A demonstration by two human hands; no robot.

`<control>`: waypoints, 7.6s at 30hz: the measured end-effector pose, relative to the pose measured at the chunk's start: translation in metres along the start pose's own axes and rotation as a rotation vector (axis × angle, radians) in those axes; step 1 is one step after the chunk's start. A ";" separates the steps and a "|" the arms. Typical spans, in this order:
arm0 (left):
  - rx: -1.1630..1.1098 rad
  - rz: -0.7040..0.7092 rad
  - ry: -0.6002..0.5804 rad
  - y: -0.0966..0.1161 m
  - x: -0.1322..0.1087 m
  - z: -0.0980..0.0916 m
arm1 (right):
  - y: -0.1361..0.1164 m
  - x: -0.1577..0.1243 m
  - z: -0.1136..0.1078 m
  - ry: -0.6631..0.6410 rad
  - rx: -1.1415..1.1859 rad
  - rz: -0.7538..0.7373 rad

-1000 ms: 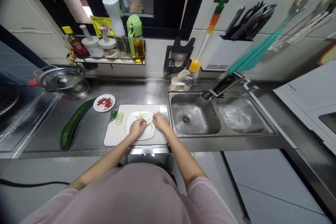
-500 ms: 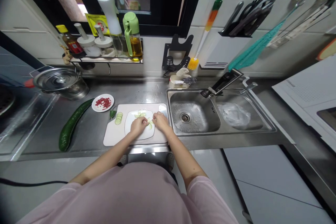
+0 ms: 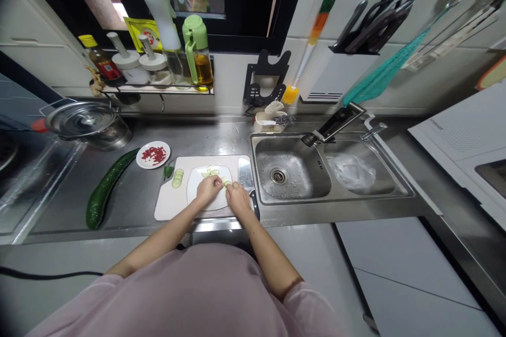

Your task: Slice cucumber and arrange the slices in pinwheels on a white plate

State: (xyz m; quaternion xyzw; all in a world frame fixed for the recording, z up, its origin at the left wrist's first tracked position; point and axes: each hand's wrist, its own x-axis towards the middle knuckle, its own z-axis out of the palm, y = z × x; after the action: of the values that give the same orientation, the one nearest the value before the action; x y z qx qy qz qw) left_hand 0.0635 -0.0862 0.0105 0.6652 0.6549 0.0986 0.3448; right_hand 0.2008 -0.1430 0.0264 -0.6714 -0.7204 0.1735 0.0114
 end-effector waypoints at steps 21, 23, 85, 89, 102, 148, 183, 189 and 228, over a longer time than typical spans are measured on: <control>-0.016 -0.063 -0.026 0.002 0.004 -0.001 | 0.001 -0.005 0.016 0.030 0.003 0.031; -0.018 -0.067 -0.021 0.002 0.004 -0.001 | 0.001 -0.005 0.015 0.027 0.009 0.030; -0.116 -0.472 0.589 -0.113 -0.044 -0.059 | 0.027 -0.015 0.010 0.649 0.461 -0.070; -0.067 -0.465 0.570 -0.109 -0.036 -0.056 | 0.029 -0.018 0.011 0.644 0.468 -0.069; -0.096 -0.425 0.603 -0.102 -0.030 -0.048 | 0.025 -0.019 0.015 0.620 0.518 -0.065; -1.198 -0.029 0.052 0.017 -0.075 -0.117 | -0.059 0.009 -0.090 0.470 0.612 -0.581; -1.155 0.181 0.205 0.016 -0.075 -0.106 | -0.062 0.009 -0.078 0.352 0.797 -0.441; -1.163 0.191 0.188 0.012 -0.071 -0.101 | -0.061 0.011 -0.075 0.294 0.892 -0.375; -0.153 -0.049 0.003 -0.050 -0.042 -0.028 | -0.054 0.005 0.005 -0.196 0.053 -0.008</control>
State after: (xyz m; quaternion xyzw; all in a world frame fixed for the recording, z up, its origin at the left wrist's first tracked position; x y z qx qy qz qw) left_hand 0.0014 -0.1207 0.0153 0.6205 0.6620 0.1412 0.3959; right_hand 0.1475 -0.1412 0.0350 -0.6477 -0.7160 0.2575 -0.0406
